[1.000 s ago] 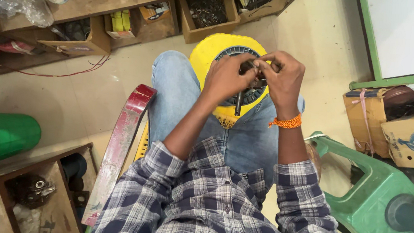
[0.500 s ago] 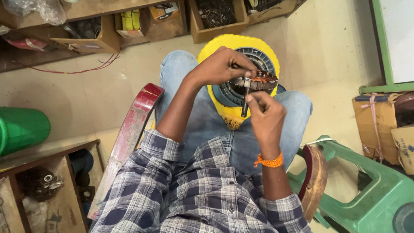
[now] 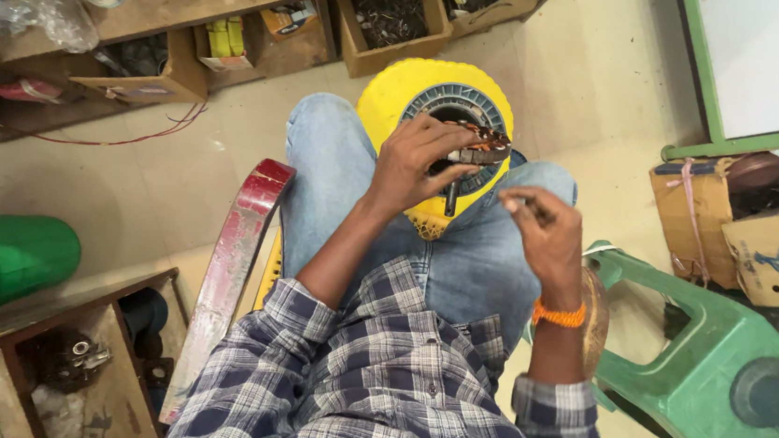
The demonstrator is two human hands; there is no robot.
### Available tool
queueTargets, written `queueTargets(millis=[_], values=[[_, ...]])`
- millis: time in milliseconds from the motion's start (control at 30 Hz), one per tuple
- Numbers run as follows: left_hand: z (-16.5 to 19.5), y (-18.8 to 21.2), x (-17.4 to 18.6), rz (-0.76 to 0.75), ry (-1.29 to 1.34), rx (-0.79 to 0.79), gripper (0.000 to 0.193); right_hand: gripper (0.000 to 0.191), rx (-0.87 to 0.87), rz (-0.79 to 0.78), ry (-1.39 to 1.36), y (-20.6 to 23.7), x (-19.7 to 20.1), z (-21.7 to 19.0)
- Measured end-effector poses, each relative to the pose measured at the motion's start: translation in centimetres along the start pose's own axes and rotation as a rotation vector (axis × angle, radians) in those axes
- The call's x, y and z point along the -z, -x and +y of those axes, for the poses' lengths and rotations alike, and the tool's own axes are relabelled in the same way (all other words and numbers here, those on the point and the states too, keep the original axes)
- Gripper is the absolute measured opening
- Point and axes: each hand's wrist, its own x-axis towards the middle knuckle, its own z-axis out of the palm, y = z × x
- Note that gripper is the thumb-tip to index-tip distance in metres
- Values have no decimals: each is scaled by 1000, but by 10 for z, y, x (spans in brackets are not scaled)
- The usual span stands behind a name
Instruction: The person sits on a chair with an electric motor armature on their lap and works on its copper windings, fitting and pressing small components onto the commutator area by hand and turning the armature to reach different sides.
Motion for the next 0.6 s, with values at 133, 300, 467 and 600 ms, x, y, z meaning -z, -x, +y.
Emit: queueTargets(millis=[133,300,467,600], values=[[-7,5,-9,48,-33,-53,43,11,216,-12,-5,-35,1,-28],[-7,2,-8,67,-50,-91,44,6,385,3,192,-76,-11,-44],[15,-7,3,59,-26,33,42,8,412,-16,247,-93,-21,-41],[20,-27,-7,-113,29,551,37,15,341,72,302,-98,-27,-40]])
